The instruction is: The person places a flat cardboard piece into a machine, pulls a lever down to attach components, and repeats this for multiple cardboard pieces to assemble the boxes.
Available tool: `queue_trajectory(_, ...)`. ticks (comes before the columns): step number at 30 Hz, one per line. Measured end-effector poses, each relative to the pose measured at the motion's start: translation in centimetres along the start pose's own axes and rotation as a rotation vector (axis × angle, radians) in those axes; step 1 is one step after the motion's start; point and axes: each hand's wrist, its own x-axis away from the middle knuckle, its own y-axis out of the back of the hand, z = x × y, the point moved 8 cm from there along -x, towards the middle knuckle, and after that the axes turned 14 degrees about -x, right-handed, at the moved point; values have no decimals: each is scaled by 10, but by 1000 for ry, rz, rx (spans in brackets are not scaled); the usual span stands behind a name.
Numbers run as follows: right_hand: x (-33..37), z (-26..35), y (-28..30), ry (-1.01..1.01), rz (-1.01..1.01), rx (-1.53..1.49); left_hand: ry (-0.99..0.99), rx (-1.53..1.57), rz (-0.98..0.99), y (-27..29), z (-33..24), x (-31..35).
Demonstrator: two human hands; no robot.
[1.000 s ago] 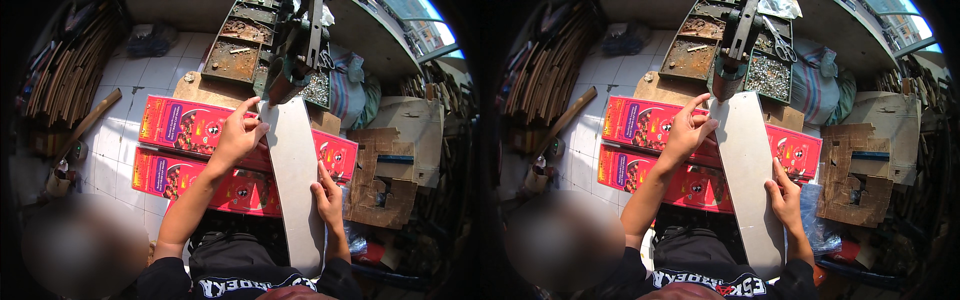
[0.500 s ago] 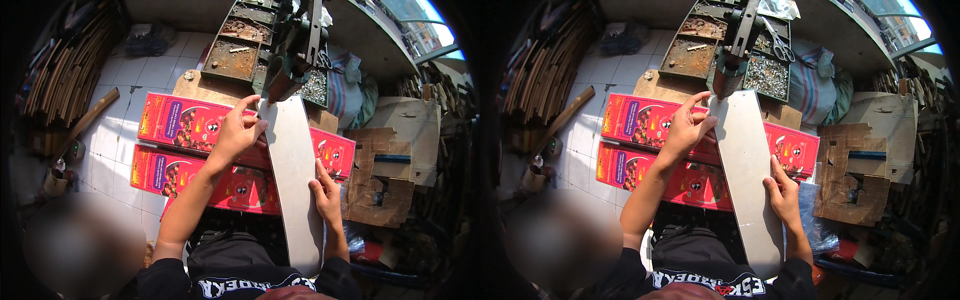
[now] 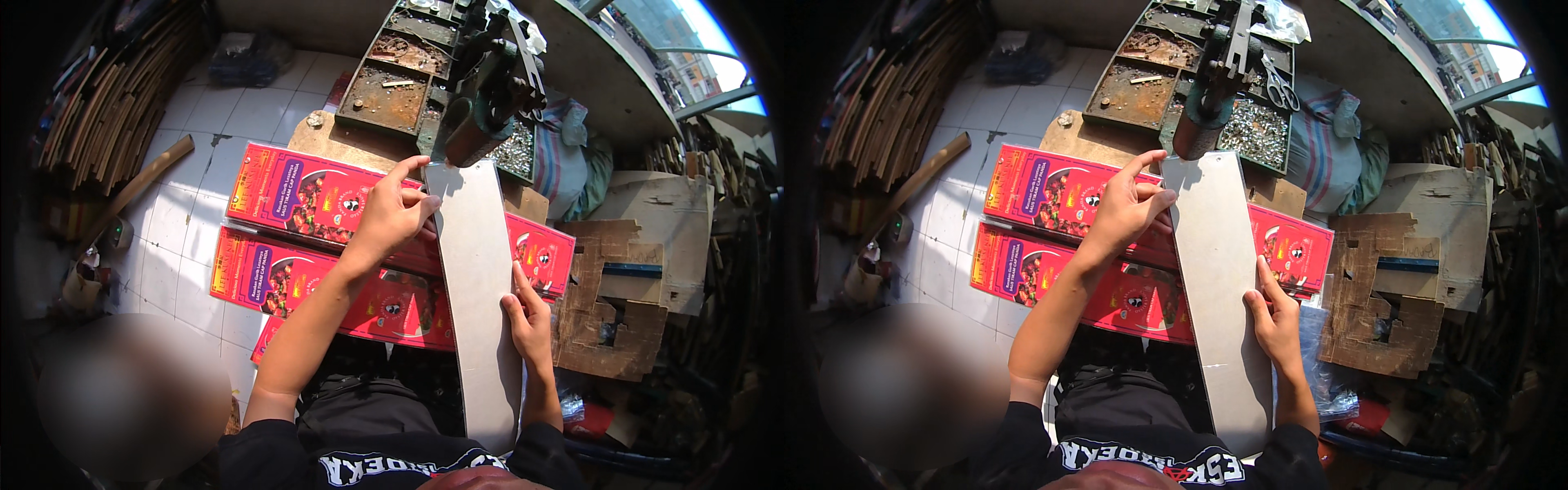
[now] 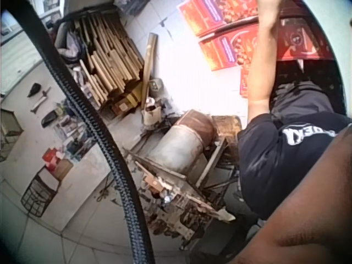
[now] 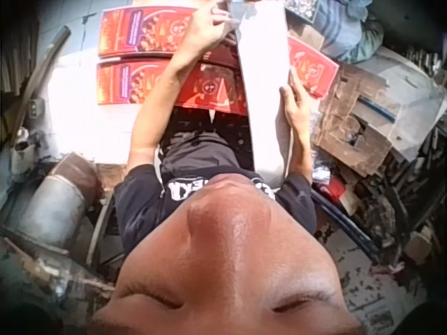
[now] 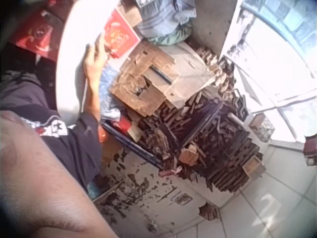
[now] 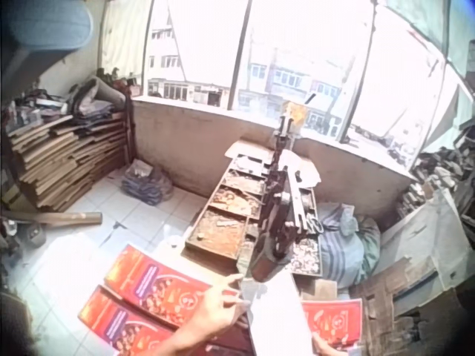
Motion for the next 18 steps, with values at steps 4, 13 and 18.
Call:
queue_trajectory(4, -2, 3, -1, 56, -10, 12, 6, -4, 0, 0, -1, 0)
queue_trajectory(13, 0, 0, 1, 11, -8, 54, 4, -4, 1, 0, -1, 1)
queue_trajectory(18, 1, 0, -2, 122, -24, 51, 2, -22, 6, 0, 2, 0)
